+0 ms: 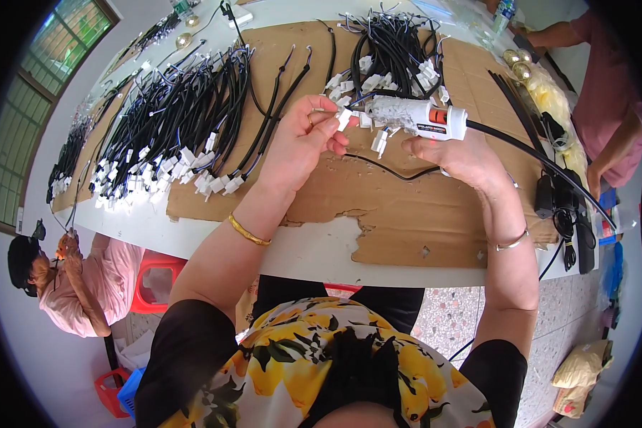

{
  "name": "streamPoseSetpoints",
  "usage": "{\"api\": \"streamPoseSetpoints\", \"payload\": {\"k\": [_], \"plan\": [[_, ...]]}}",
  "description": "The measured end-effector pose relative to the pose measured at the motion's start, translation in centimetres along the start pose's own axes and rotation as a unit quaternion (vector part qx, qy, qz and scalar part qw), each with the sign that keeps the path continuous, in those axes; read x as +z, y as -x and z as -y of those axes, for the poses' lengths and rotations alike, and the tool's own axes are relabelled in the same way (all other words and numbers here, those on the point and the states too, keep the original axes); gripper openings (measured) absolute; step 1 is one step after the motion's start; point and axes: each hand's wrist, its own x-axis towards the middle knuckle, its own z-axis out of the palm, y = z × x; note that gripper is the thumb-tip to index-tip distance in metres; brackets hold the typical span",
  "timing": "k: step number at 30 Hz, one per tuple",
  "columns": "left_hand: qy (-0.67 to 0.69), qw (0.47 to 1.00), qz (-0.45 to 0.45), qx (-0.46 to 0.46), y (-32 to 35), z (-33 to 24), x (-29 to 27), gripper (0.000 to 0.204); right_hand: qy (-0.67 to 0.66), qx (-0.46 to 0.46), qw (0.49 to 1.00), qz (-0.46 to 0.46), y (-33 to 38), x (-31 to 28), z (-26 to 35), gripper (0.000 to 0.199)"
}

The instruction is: Apply hot glue to secure white plastic connectors to the ends of black wires.

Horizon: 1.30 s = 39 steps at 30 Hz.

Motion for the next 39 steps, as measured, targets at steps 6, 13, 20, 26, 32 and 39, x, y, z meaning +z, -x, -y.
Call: {"api": "streamPoseSetpoints", "payload": {"k": [6,13,20,26,32,39], "plan": [[-0.042,0.999,-0.009,0.023,-0.06,0.11,0.05,0.015,-0.013,-0.013,1.0,-0.002,0.0,0.09,-0.12,0.029],[-0.047,0.998,-0.015,0.045,-0.09,0.31,0.02,0.016,0.011,-0.02,1.0,0.009,0.03,-0.01,0.42,0.029],[-0.051,0.997,-0.026,0.049,-0.02,0.19,0.15,0.017,0.016,-0.015,1.0,0.0,-0.09,0.21,-0.11,0.027],[-0.044,0.997,-0.032,0.054,-0.01,0.23,0.18,0.017,0.019,-0.022,1.0,0.004,-0.1,0.06,0.0,0.027],[-0.032,0.998,-0.034,0.038,-0.1,0.28,0.06,0.016,0.027,-0.017,0.999,0.01,-0.1,0.0,0.01,0.027],[-0.02,0.999,-0.023,0.026,-0.18,0.27,-0.19,0.015,0.015,-0.022,1.0,-0.003,-0.12,-0.02,0.0,0.026]]}}
